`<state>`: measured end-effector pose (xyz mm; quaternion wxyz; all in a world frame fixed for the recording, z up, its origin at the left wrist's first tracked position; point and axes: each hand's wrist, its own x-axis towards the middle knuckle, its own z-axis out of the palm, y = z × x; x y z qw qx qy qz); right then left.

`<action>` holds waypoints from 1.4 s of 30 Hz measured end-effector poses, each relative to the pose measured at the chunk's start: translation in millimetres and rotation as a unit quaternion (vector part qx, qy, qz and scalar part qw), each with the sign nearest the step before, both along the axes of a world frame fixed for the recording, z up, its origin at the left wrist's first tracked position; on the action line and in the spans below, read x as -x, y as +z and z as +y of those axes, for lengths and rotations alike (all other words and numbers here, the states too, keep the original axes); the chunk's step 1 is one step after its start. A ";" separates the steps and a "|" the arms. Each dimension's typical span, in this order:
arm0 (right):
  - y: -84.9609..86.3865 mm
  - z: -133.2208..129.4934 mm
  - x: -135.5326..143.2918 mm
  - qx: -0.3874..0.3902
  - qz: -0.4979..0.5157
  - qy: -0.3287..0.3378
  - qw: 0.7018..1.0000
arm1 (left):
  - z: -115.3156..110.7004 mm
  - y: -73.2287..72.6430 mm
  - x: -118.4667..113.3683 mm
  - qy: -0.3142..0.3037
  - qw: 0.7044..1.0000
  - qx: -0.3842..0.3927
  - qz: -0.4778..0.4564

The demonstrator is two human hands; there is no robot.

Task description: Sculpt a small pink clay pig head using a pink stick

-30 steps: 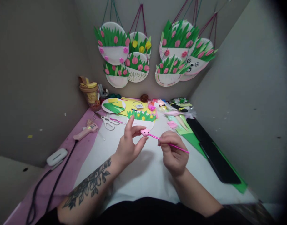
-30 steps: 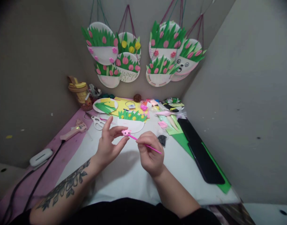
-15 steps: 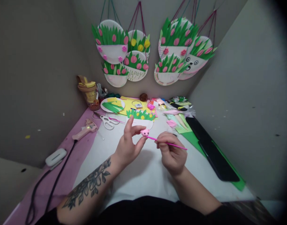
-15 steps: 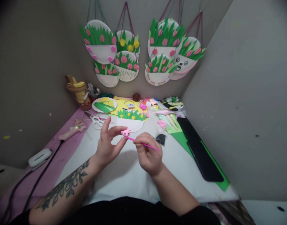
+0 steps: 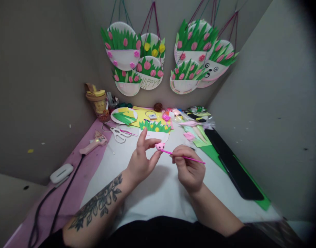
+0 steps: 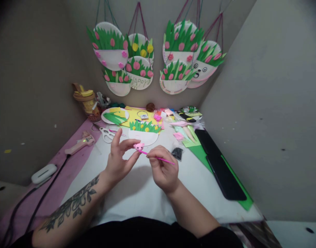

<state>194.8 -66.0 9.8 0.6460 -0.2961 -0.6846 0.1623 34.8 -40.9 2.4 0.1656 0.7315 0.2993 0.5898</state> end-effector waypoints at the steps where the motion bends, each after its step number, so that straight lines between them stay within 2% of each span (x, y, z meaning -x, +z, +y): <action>1: -0.3 0.1 -0.1 0.001 0.000 -0.001 1.000 | 0.0 0.1 0.0 0.000 1.000 0.000 0.000; 23: -0.3 1.3 -0.4 0.007 0.015 0.001 1.000 | 1.2 -0.6 1.1 -0.009 1.000 0.008 -0.006; 30: -2.5 1.6 1.4 -0.035 0.049 0.010 0.998 | 1.3 -1.5 1.2 0.003 1.000 0.008 0.000; 34: -5.5 1.3 0.7 -0.048 0.012 -0.008 0.999 | 1.3 -2.4 1.1 0.013 1.000 0.011 0.004; 42: -3.4 -0.5 -0.6 -0.069 -0.034 0.000 0.997 | 0.2 -2.0 2.1 0.017 1.000 0.009 0.018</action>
